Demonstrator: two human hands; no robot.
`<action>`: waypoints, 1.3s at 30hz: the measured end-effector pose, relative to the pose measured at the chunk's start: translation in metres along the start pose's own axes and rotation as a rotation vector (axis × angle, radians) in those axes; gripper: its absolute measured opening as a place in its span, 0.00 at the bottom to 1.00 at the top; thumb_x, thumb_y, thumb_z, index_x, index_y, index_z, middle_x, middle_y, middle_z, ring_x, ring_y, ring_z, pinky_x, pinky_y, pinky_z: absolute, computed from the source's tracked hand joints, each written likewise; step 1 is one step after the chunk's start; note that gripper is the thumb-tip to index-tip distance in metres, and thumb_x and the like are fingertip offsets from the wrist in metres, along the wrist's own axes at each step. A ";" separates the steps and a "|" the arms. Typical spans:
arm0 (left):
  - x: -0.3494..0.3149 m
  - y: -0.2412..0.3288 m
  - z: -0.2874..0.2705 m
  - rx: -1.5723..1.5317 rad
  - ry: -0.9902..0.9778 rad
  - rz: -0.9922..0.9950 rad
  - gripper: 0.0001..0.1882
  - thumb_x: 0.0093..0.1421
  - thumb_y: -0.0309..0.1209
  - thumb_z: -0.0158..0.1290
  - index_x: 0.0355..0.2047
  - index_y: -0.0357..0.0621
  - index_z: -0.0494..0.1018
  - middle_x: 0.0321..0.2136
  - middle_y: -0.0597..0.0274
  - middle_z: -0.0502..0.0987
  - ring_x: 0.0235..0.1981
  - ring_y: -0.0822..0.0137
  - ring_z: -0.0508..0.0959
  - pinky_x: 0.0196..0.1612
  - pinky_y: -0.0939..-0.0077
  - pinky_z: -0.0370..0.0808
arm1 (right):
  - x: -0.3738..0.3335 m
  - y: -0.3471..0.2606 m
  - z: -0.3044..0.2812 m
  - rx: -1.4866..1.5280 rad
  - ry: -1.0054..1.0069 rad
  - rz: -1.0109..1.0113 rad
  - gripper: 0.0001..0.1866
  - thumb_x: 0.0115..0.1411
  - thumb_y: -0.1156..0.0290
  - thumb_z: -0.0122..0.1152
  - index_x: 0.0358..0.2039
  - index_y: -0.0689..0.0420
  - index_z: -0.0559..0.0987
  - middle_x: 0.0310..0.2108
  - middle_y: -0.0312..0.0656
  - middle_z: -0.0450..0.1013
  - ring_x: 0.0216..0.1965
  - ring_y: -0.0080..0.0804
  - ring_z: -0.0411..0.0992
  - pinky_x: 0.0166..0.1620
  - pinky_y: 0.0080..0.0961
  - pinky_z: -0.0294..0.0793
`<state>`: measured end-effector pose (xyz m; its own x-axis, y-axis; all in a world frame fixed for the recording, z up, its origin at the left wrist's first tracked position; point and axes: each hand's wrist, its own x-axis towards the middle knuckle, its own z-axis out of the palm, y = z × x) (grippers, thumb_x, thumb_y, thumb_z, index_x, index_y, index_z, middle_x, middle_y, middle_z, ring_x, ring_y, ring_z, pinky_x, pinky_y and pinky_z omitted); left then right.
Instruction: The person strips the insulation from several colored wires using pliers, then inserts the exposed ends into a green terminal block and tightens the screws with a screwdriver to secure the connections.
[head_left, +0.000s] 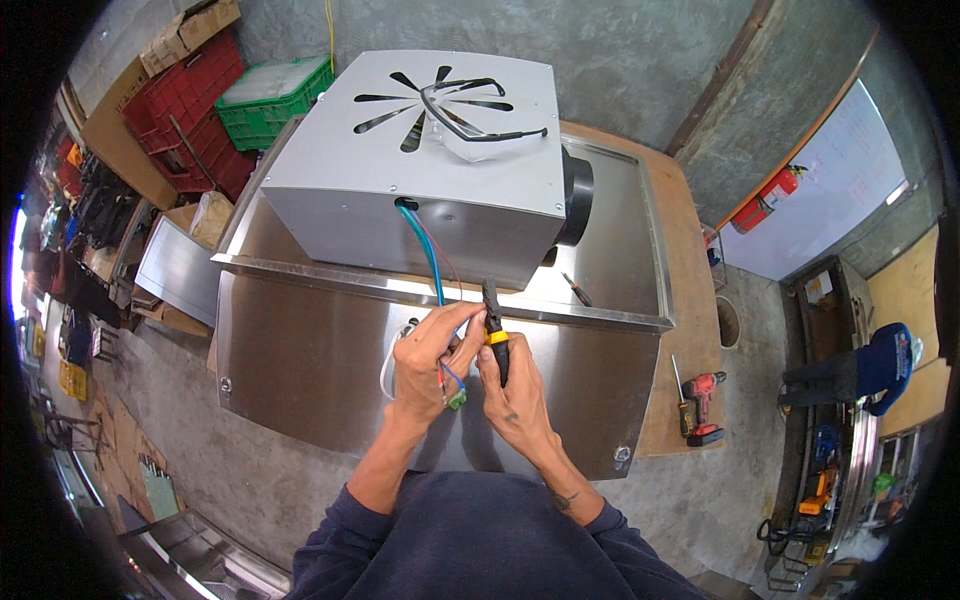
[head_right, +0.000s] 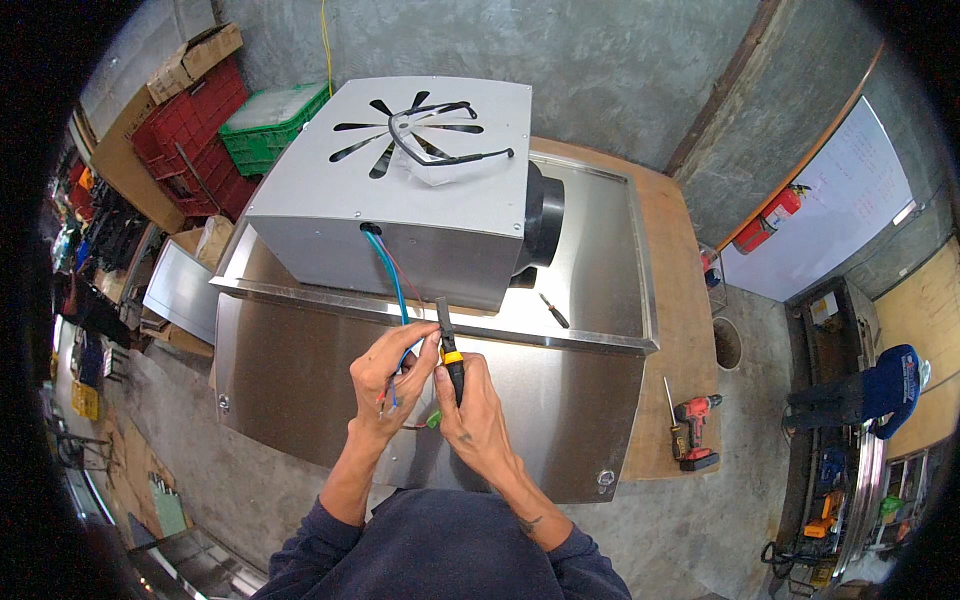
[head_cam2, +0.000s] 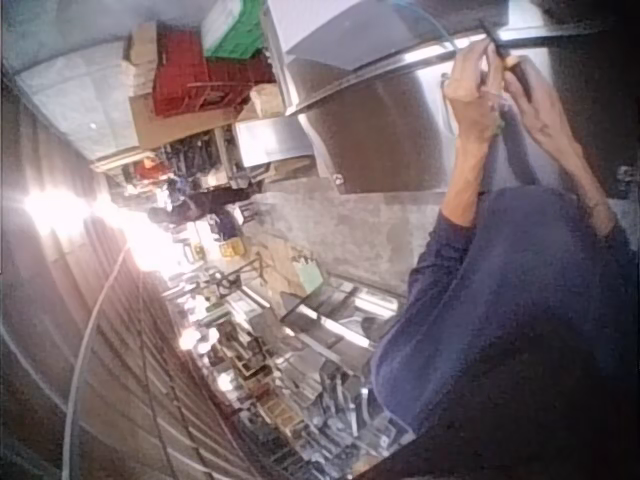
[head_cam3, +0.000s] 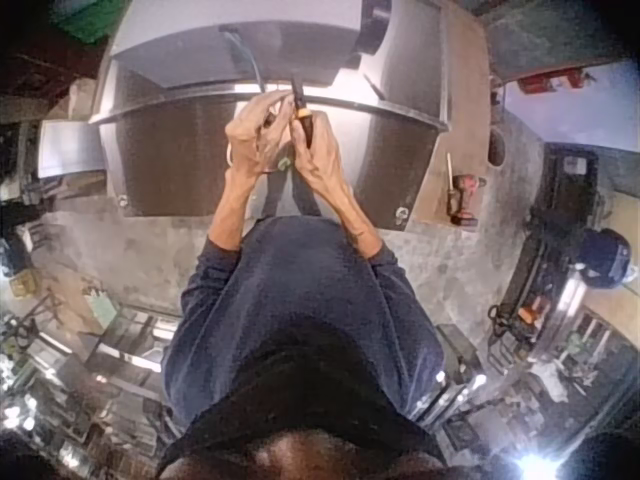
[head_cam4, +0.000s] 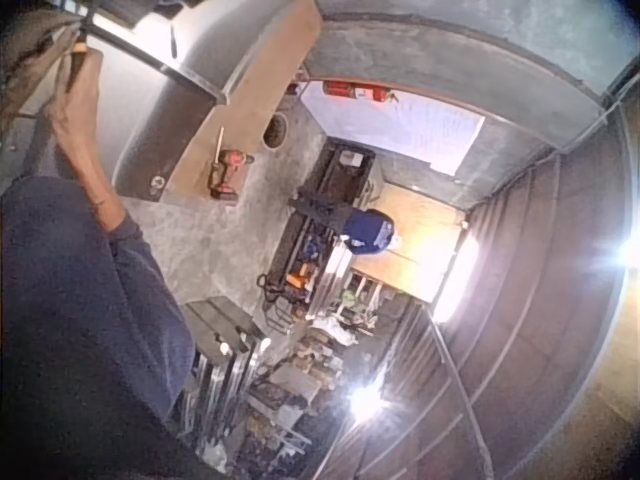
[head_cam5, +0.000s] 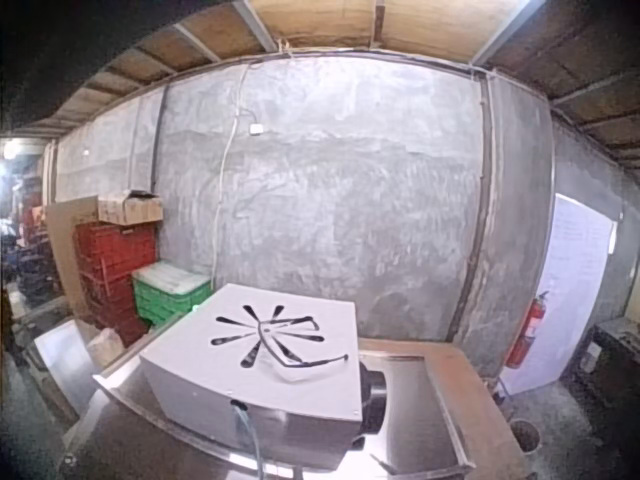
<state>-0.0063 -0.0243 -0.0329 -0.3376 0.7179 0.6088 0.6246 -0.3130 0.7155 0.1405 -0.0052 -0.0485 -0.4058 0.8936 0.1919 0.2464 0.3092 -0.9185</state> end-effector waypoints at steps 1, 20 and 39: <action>0.001 0.000 -0.001 0.007 -0.006 0.002 0.11 0.67 0.22 0.67 0.49 0.40 0.87 0.41 0.56 0.90 0.31 0.74 0.85 0.30 0.79 0.80 | 0.000 -0.001 -0.001 -0.004 0.000 -0.002 0.16 0.83 0.59 0.53 0.50 0.63 0.71 0.34 0.50 0.74 0.33 0.39 0.74 0.39 0.41 0.74; 0.007 -0.005 -0.006 0.043 -0.069 0.086 0.10 0.67 0.24 0.68 0.47 0.35 0.85 0.40 0.53 0.88 0.24 0.71 0.83 0.26 0.75 0.79 | 0.001 0.003 -0.003 -0.007 -0.048 -0.019 0.18 0.83 0.61 0.53 0.55 0.67 0.70 0.44 0.58 0.72 0.41 0.49 0.77 0.46 0.49 0.77; 0.021 -0.001 -0.012 -0.040 -0.150 0.073 0.08 0.68 0.24 0.67 0.45 0.33 0.84 0.35 0.55 0.85 0.25 0.71 0.81 0.27 0.74 0.77 | 0.003 0.008 -0.006 -0.021 -0.049 -0.070 0.19 0.83 0.61 0.52 0.59 0.67 0.70 0.49 0.57 0.71 0.46 0.48 0.76 0.50 0.46 0.77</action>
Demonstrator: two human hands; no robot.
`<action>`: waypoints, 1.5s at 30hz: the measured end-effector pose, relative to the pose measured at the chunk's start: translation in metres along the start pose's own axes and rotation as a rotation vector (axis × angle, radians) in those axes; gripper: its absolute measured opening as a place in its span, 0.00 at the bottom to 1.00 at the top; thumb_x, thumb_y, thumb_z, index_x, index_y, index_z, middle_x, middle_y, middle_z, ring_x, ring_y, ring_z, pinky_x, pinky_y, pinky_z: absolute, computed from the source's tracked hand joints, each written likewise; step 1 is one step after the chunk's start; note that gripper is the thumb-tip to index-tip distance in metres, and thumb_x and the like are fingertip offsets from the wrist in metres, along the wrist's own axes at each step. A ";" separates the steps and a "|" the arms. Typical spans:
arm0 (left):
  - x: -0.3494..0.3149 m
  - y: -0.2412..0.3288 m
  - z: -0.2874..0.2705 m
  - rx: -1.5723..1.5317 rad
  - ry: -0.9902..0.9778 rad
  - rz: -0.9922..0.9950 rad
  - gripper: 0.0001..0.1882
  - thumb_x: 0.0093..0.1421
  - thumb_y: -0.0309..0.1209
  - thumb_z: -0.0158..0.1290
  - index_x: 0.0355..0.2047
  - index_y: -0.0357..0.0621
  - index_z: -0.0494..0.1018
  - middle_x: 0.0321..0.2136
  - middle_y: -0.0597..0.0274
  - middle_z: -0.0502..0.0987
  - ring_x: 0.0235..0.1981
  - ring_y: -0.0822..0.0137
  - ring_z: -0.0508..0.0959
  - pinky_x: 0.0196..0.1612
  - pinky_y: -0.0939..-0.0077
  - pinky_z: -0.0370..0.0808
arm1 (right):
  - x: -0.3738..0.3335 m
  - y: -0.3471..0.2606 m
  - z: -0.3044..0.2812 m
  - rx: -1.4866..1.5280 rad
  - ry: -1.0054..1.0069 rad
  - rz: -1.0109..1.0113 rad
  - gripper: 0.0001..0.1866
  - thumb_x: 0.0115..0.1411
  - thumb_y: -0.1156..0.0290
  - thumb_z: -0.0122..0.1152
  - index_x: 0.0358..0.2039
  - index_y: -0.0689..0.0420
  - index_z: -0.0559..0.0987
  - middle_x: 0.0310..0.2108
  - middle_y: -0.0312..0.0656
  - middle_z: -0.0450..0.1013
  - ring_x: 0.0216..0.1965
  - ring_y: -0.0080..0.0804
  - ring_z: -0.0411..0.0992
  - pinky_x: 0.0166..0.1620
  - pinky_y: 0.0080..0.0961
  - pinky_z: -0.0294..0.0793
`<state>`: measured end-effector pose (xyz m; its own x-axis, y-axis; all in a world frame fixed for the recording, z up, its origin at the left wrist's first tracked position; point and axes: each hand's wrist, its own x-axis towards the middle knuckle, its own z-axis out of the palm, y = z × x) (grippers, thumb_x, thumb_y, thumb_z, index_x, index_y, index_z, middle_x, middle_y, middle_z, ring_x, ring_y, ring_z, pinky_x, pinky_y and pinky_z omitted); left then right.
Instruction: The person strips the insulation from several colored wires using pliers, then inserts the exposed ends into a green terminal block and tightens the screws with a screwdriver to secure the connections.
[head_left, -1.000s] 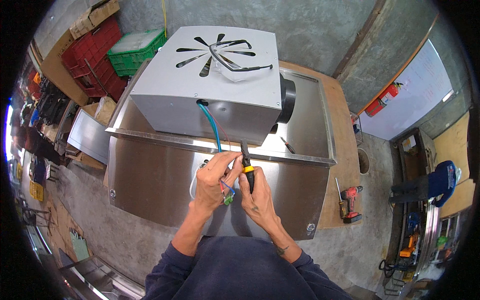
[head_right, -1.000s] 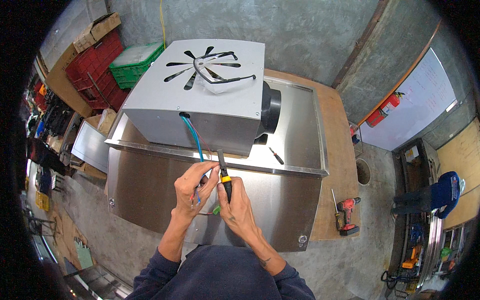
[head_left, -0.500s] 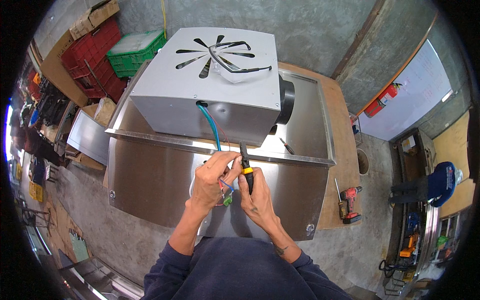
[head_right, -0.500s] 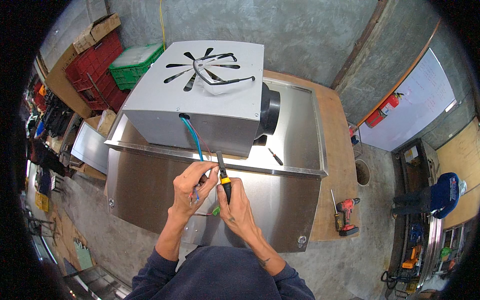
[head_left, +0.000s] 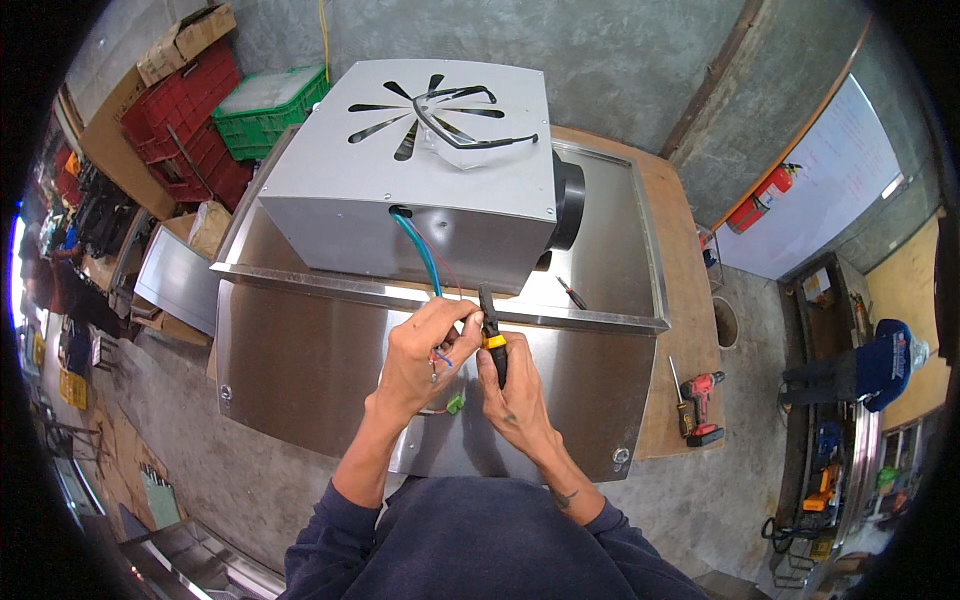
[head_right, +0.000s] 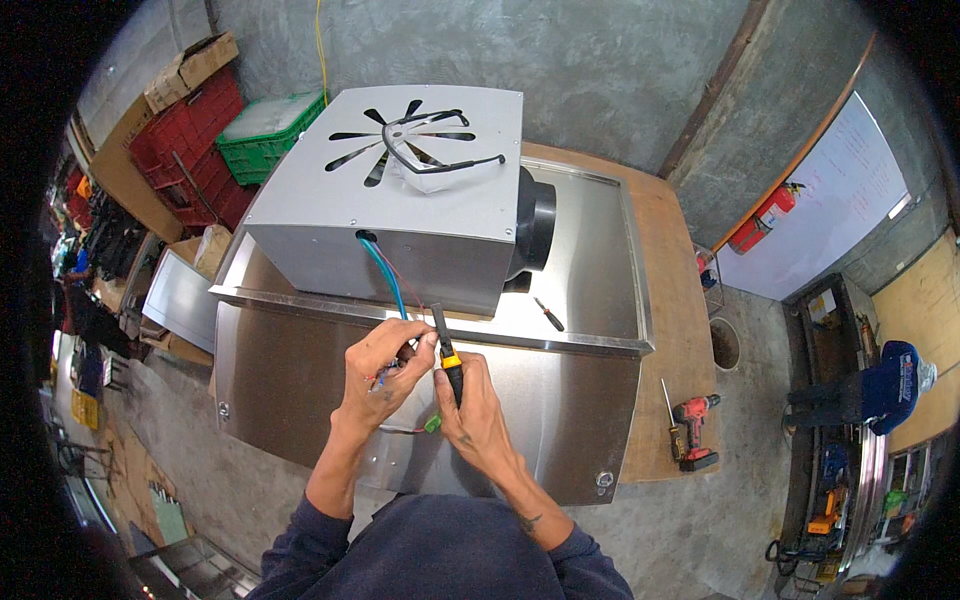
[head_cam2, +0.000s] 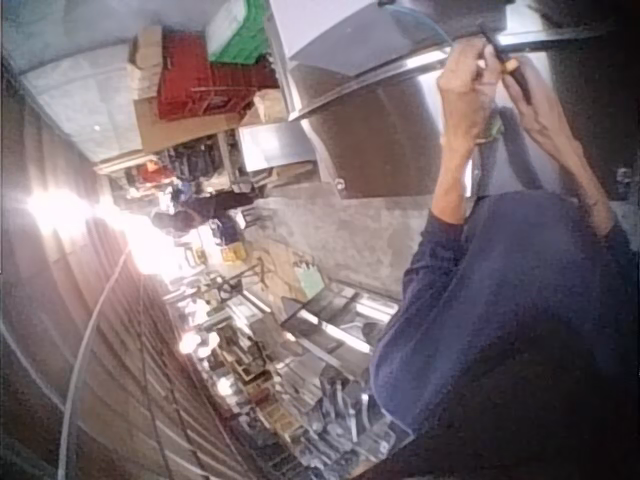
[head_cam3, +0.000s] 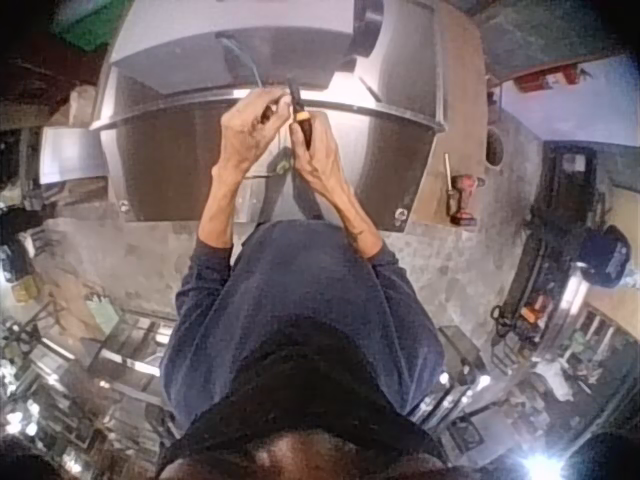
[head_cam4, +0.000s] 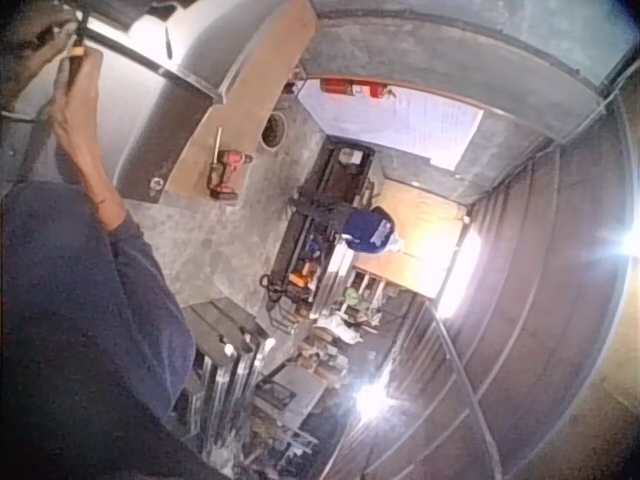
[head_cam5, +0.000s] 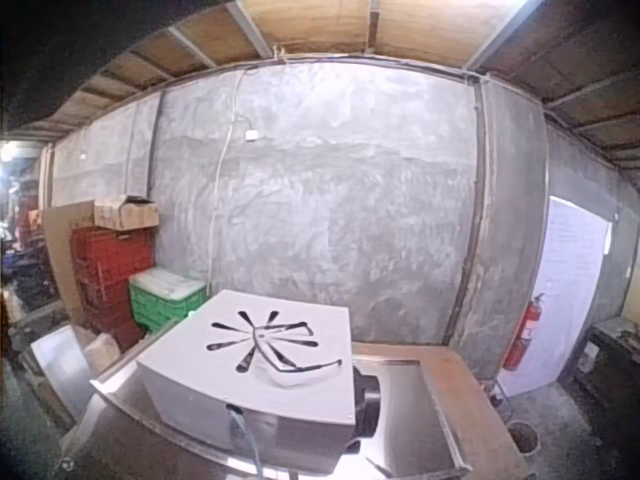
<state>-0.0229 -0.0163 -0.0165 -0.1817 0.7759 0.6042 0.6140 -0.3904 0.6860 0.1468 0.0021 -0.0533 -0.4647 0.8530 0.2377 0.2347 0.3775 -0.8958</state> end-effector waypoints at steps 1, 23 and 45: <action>0.000 0.000 0.000 -0.002 -0.003 -0.002 0.08 0.68 0.24 0.67 0.45 0.33 0.84 0.35 0.55 0.85 0.25 0.71 0.81 0.27 0.74 0.77 | 0.000 0.000 -0.001 0.000 -0.010 0.010 0.19 0.83 0.61 0.52 0.59 0.68 0.70 0.49 0.57 0.70 0.46 0.48 0.76 0.50 0.46 0.77; 0.002 -0.003 -0.004 -0.164 -0.044 -0.251 0.09 0.70 0.29 0.66 0.42 0.32 0.86 0.33 0.57 0.87 0.30 0.72 0.84 0.35 0.76 0.82 | 0.005 0.003 -0.001 -0.023 0.002 -0.052 0.18 0.81 0.65 0.56 0.60 0.67 0.71 0.47 0.57 0.71 0.45 0.48 0.76 0.51 0.45 0.77; 0.002 0.030 -0.020 -0.272 -0.323 -0.502 0.18 0.77 0.35 0.60 0.55 0.30 0.76 0.33 0.63 0.81 0.33 0.76 0.76 0.35 0.74 0.75 | -0.004 0.001 -0.020 -0.162 0.002 -0.213 0.15 0.74 0.76 0.64 0.54 0.70 0.71 0.52 0.61 0.70 0.50 0.59 0.75 0.54 0.48 0.77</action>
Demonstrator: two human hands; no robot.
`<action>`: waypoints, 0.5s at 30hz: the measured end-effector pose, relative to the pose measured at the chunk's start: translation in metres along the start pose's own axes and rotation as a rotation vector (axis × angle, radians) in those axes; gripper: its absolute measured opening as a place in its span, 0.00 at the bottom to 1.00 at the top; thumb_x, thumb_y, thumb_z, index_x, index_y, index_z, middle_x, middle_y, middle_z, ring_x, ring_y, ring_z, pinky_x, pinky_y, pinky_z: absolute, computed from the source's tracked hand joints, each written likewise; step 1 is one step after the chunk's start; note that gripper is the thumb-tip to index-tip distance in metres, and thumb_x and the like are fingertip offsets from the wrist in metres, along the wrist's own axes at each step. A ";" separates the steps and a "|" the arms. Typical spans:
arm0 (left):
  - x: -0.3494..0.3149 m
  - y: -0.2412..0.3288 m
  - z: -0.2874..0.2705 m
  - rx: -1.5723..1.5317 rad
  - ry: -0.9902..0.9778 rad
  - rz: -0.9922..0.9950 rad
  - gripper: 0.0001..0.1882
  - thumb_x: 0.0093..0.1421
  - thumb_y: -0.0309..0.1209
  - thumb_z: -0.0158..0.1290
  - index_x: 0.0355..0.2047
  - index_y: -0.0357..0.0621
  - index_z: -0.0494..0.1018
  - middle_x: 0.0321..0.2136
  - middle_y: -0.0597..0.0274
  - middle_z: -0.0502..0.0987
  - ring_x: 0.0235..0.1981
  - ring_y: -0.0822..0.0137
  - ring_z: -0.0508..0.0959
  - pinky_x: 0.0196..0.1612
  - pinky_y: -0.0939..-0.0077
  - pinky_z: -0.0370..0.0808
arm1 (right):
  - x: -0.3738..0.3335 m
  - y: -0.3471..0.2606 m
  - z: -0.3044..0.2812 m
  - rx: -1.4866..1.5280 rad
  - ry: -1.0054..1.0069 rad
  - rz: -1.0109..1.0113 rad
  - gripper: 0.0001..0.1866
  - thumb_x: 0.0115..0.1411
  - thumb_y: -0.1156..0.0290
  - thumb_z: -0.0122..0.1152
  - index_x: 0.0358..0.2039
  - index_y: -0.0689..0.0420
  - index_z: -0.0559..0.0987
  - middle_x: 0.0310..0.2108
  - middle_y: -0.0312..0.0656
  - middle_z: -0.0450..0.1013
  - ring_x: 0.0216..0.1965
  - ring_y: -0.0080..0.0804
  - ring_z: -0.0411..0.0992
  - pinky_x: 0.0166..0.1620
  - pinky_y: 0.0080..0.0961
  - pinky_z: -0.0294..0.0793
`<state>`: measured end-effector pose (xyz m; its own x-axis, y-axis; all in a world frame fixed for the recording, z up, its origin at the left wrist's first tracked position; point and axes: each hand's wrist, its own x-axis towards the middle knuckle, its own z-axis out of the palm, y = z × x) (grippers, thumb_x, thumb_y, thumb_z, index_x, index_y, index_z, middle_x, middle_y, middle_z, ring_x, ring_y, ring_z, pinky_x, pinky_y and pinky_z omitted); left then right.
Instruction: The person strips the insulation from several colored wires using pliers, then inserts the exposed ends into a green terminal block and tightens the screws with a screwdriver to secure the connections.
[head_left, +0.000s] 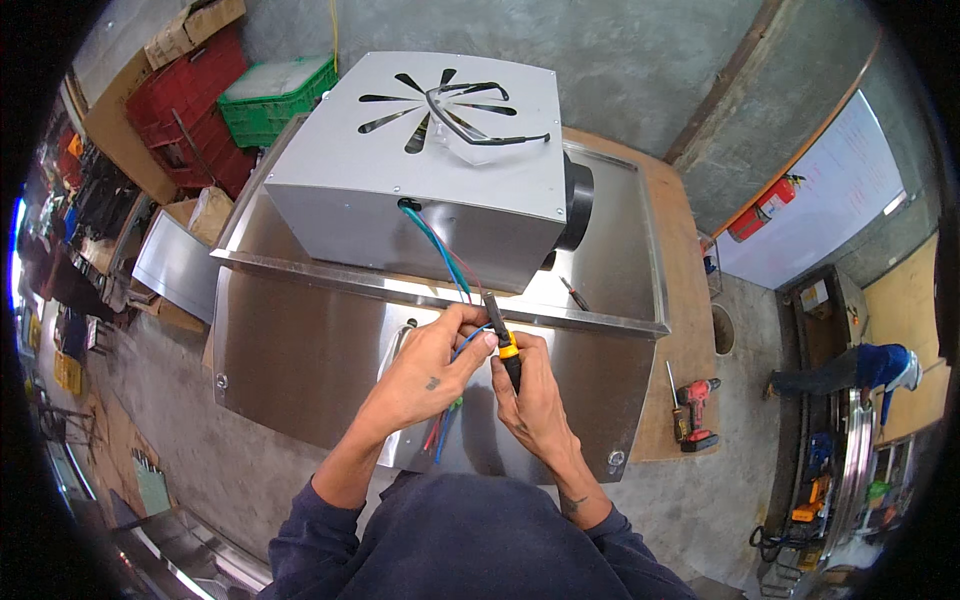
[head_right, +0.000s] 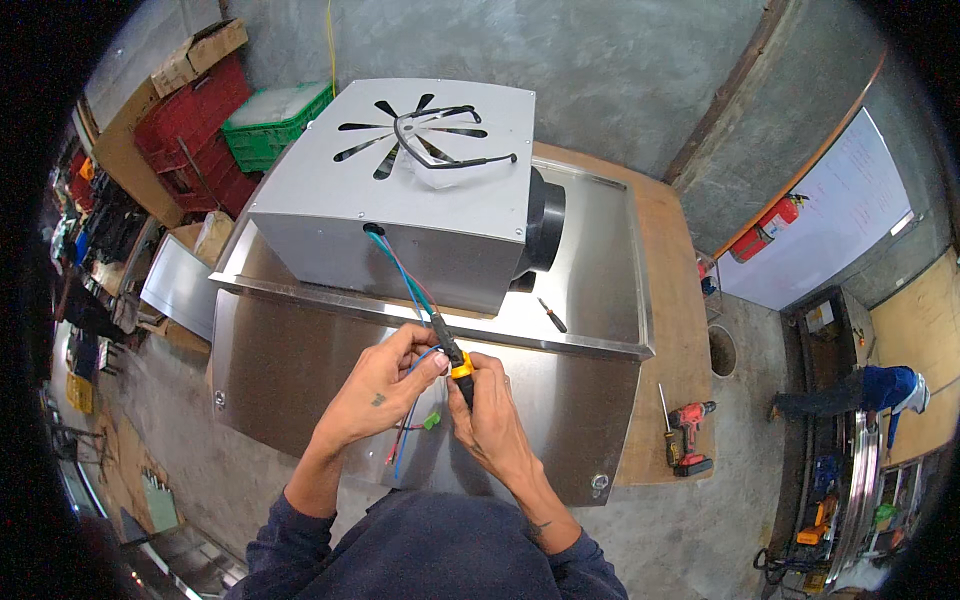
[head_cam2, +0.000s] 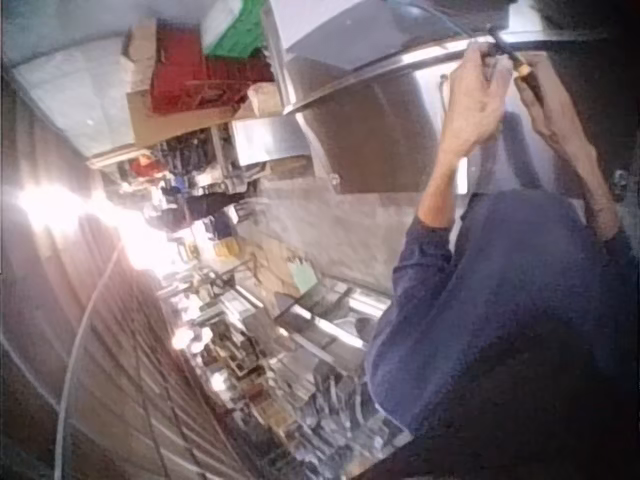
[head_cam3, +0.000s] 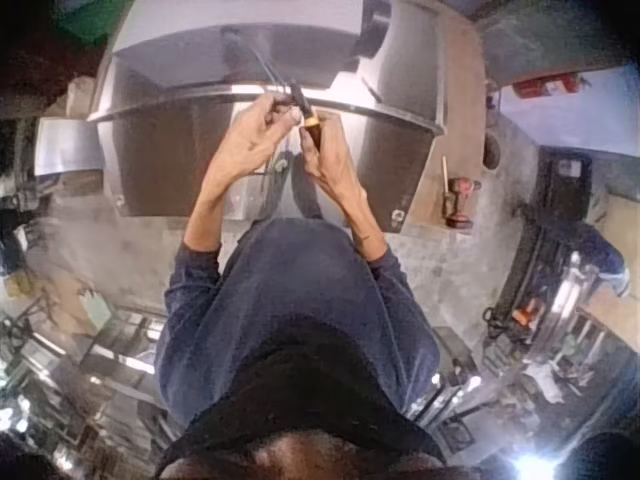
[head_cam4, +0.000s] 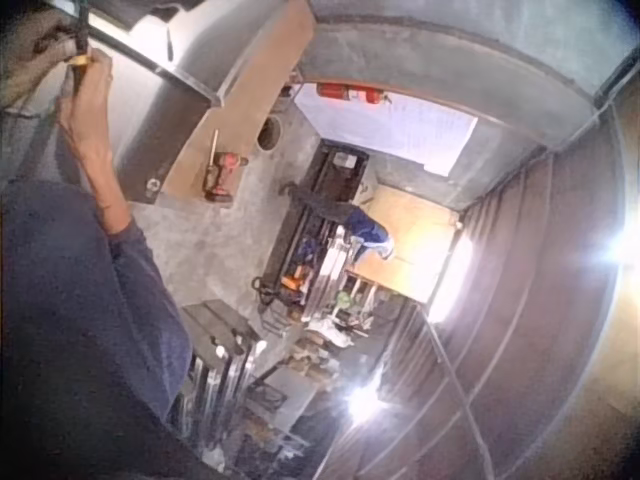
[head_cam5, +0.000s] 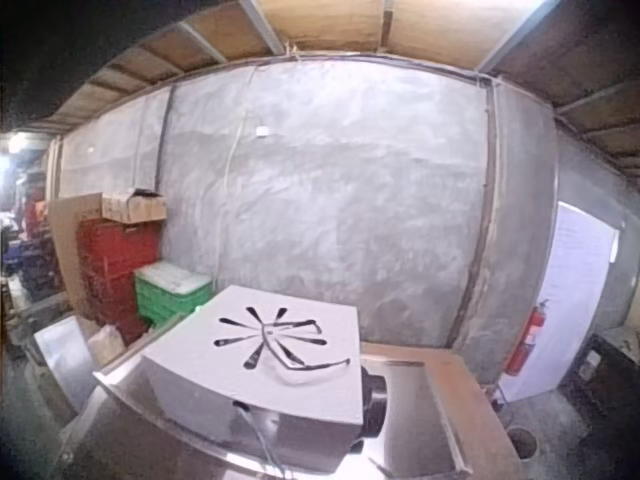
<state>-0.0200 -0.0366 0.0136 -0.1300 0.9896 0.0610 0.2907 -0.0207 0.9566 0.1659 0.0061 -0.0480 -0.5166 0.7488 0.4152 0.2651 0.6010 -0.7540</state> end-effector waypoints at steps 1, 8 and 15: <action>-0.001 0.001 -0.002 0.043 -0.014 -0.043 0.19 0.76 0.38 0.62 0.54 0.31 0.76 0.32 0.63 0.80 0.32 0.75 0.75 0.34 0.73 0.74 | -0.001 -0.001 0.000 0.010 -0.016 0.029 0.15 0.74 0.77 0.64 0.54 0.70 0.71 0.52 0.61 0.70 0.51 0.59 0.75 0.54 0.48 0.77; 0.001 -0.003 -0.010 0.129 -0.103 0.013 0.29 0.64 0.53 0.73 0.41 0.40 0.75 0.23 0.64 0.71 0.26 0.72 0.70 0.29 0.71 0.67 | -0.002 -0.009 0.001 0.140 -0.078 0.099 0.16 0.73 0.79 0.61 0.56 0.69 0.70 0.53 0.59 0.70 0.53 0.57 0.75 0.56 0.46 0.76; 0.010 -0.013 -0.011 0.330 -0.128 -0.010 0.34 0.62 0.57 0.74 0.23 0.47 0.64 0.15 0.67 0.69 0.18 0.68 0.70 0.27 0.67 0.70 | 0.002 -0.012 -0.009 0.210 -0.164 0.147 0.20 0.73 0.79 0.58 0.62 0.68 0.68 0.53 0.57 0.69 0.53 0.54 0.76 0.57 0.44 0.77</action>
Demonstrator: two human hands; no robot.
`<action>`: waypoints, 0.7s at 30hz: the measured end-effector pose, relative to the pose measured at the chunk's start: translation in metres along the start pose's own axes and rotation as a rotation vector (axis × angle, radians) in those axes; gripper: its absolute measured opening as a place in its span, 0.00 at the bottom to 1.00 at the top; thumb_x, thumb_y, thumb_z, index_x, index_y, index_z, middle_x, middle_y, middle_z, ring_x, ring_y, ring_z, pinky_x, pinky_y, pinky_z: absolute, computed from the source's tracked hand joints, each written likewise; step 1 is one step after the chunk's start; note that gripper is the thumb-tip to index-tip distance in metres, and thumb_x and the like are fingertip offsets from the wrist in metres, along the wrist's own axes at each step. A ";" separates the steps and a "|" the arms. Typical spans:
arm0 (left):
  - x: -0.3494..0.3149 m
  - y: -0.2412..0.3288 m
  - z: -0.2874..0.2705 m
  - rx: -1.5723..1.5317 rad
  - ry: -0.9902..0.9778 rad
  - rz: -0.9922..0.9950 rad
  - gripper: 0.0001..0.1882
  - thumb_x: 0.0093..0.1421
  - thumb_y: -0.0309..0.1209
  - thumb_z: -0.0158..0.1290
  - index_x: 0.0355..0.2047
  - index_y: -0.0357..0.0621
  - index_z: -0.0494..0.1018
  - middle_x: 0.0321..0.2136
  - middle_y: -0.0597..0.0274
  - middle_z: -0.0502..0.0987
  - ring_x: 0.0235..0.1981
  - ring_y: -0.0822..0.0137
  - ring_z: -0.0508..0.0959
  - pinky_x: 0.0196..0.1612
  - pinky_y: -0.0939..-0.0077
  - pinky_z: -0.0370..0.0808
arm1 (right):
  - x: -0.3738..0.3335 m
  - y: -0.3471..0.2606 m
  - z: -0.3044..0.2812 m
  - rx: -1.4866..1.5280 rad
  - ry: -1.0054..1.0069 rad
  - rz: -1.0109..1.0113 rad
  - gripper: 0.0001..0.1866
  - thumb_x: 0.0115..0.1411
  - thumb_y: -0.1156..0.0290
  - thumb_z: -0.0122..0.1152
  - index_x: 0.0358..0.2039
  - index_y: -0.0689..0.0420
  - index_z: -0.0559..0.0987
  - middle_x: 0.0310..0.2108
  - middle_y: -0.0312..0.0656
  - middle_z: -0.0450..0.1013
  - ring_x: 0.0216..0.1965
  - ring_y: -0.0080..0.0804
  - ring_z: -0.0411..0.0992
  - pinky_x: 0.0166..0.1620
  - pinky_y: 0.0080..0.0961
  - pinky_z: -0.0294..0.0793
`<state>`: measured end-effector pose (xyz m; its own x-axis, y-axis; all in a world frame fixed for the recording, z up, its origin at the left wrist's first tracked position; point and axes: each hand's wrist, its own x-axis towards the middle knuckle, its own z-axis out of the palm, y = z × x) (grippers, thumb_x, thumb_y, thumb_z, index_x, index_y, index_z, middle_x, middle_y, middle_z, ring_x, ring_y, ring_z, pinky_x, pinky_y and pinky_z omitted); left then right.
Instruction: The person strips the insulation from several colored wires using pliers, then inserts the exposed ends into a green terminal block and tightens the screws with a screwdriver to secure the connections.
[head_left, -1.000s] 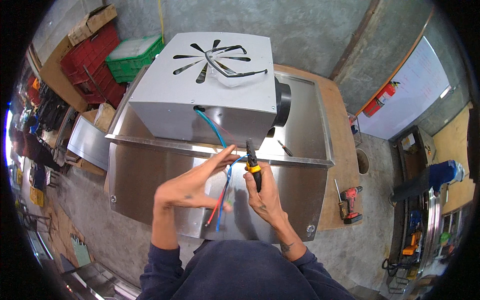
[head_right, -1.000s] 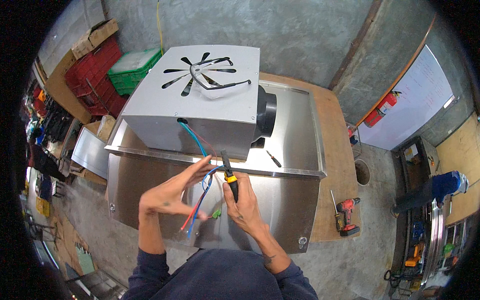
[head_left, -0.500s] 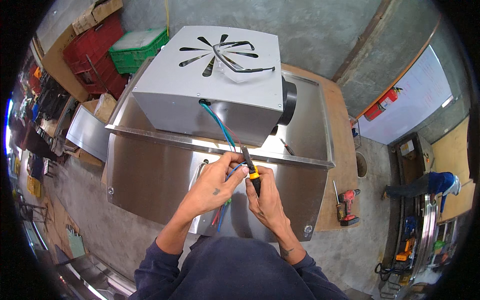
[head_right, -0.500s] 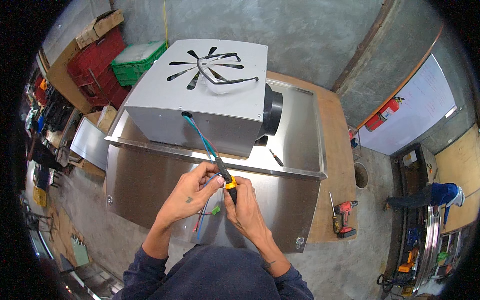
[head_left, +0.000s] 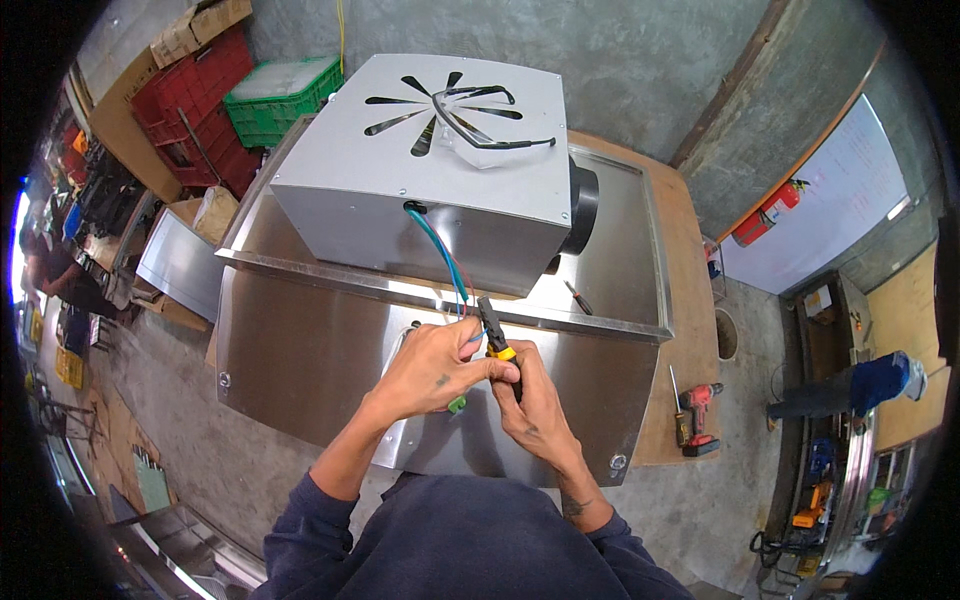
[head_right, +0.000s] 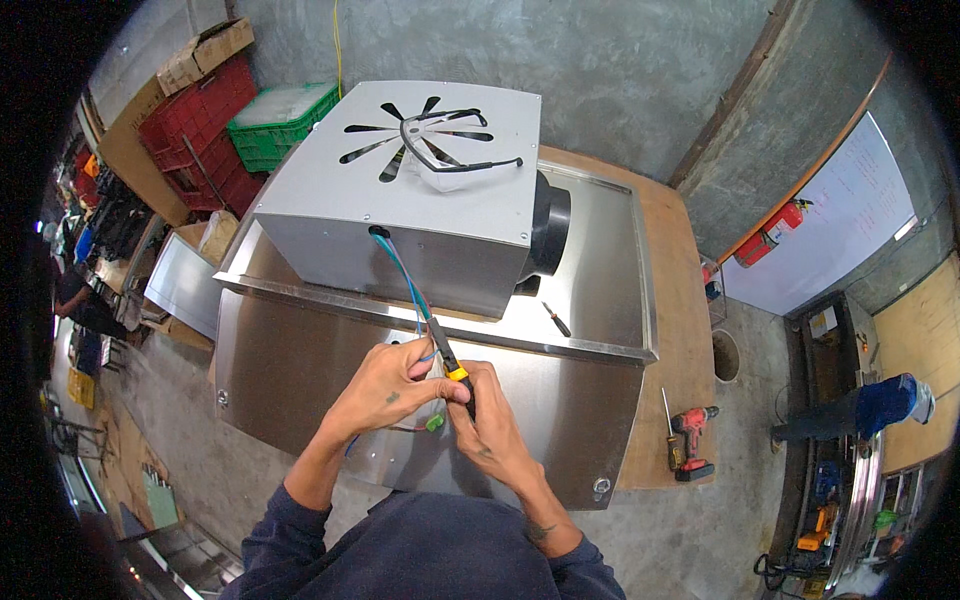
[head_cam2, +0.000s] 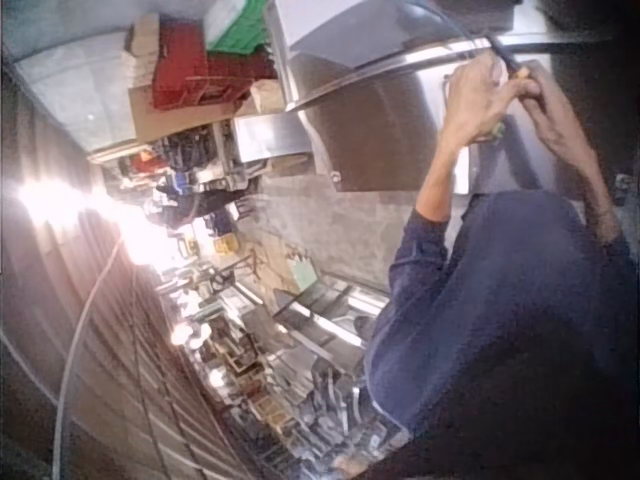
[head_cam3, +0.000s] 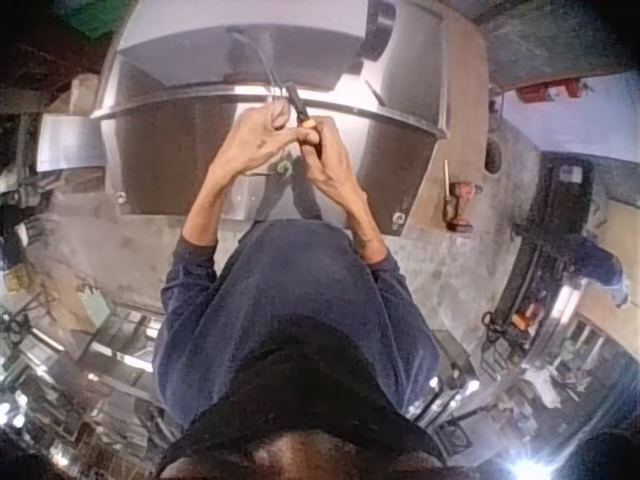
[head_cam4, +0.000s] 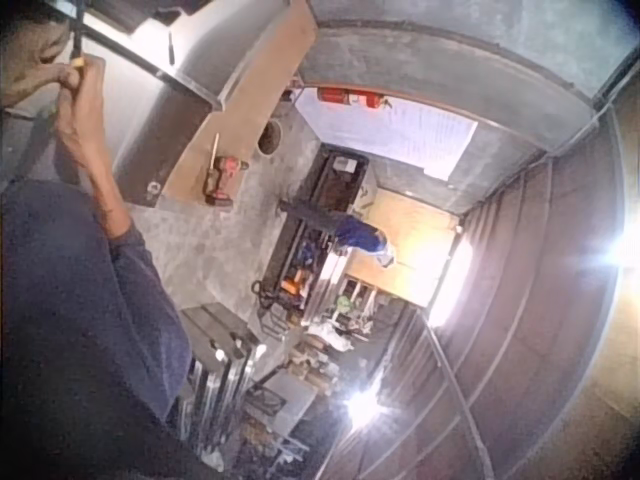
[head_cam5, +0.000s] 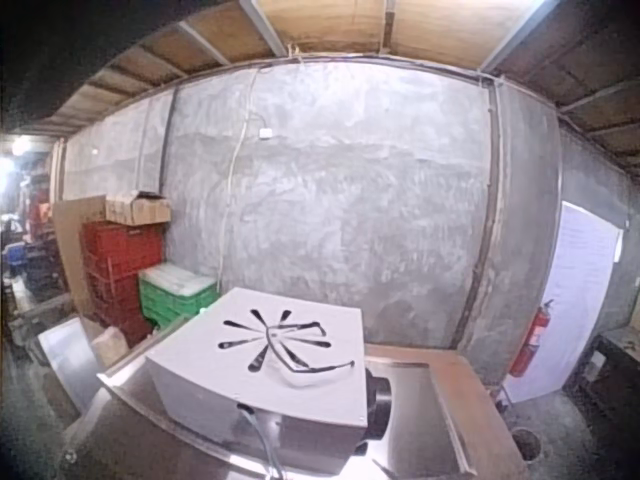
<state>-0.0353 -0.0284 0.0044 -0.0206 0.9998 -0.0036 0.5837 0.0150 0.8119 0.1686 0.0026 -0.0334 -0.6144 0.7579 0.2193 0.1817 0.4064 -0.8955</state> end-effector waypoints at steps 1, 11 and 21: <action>0.000 -0.001 0.001 -0.069 -0.005 -0.007 0.33 0.62 0.55 0.74 0.23 0.46 0.67 0.14 0.68 0.70 0.18 0.70 0.70 0.26 0.70 0.69 | 0.000 0.001 -0.002 -0.004 -0.012 0.005 0.20 0.74 0.79 0.57 0.63 0.68 0.68 0.53 0.57 0.69 0.53 0.54 0.76 0.57 0.44 0.77; -0.010 -0.011 0.020 -0.480 0.040 -0.031 0.14 0.69 0.40 0.71 0.35 0.41 0.88 0.15 0.80 0.68 0.19 0.86 0.64 0.21 0.78 0.58 | 0.006 0.005 -0.007 -0.035 -0.059 -0.031 0.20 0.73 0.80 0.58 0.62 0.70 0.67 0.54 0.58 0.69 0.54 0.56 0.76 0.58 0.44 0.77; -0.016 0.009 0.014 -0.579 0.080 -0.153 0.31 0.66 0.36 0.75 0.18 0.50 0.62 0.18 0.80 0.62 0.23 0.83 0.60 0.24 0.77 0.57 | 0.005 0.003 0.003 -0.006 -0.029 -0.040 0.19 0.75 0.79 0.57 0.62 0.68 0.68 0.56 0.59 0.69 0.58 0.58 0.75 0.62 0.45 0.74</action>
<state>-0.0186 -0.0440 0.0041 -0.1435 0.9824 -0.1198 0.0328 0.1257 0.9915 0.1638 0.0063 -0.0358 -0.6432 0.7259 0.2437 0.1609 0.4393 -0.8838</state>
